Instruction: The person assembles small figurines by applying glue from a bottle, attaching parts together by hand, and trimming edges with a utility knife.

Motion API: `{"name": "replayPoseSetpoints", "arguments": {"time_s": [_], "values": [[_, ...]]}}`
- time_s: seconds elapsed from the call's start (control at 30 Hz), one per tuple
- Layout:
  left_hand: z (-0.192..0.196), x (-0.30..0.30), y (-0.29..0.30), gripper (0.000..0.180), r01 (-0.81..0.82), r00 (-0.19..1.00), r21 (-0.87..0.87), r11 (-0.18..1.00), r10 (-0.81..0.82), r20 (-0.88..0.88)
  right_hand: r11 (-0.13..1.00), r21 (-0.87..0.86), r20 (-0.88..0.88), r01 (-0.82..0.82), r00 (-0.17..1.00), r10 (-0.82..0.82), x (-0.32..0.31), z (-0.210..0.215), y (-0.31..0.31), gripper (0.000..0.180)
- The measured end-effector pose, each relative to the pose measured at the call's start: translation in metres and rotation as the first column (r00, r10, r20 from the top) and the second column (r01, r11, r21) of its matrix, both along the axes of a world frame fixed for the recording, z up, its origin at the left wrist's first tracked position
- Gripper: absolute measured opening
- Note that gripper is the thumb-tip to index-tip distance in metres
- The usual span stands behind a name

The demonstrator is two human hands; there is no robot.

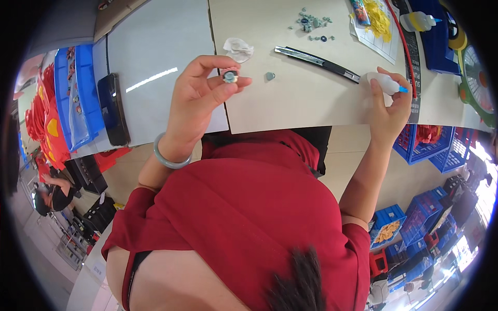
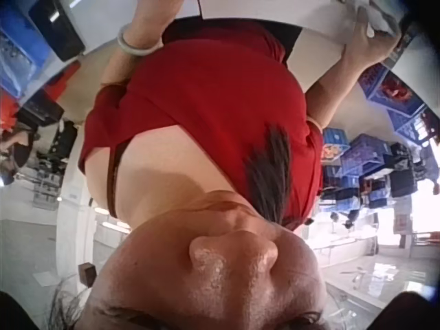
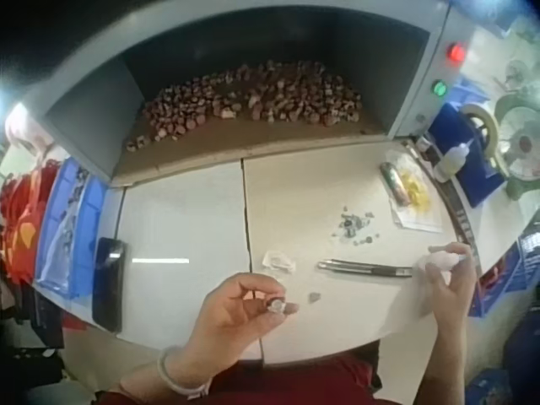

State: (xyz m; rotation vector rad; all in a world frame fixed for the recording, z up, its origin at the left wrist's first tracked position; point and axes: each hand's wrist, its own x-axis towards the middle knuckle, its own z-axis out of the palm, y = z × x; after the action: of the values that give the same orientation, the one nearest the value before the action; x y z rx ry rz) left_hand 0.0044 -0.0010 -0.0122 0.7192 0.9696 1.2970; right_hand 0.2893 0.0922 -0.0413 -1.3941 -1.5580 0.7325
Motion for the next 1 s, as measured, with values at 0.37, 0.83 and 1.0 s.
{"name": "replayPoseSetpoints", "arguments": {"time_s": [0.37, 0.83, 1.0], "values": [[0.002, -0.002, 0.003, 0.024, -0.053, 0.996, -0.032, 0.998, 0.051, -0.066, 0.922, 0.081, 0.482, -0.379, 0.824, 0.297, -0.11, 0.016, -0.04, 0.027], [-0.002, 0.008, -0.003, 0.029, 0.069, 0.997, -0.022, 0.997, -0.07, -0.043, 0.864, -0.196, -0.024, -0.463, 0.883, 0.468, -0.083, 0.019, -0.029, 0.017], [0.0, 0.013, -0.001, 0.03, 0.105, 0.988, 0.041, 0.994, -0.1, -0.119, 0.851, -0.12, -0.487, -0.511, 0.778, 0.398, -0.092, 0.034, -0.047, 0.021]]}}
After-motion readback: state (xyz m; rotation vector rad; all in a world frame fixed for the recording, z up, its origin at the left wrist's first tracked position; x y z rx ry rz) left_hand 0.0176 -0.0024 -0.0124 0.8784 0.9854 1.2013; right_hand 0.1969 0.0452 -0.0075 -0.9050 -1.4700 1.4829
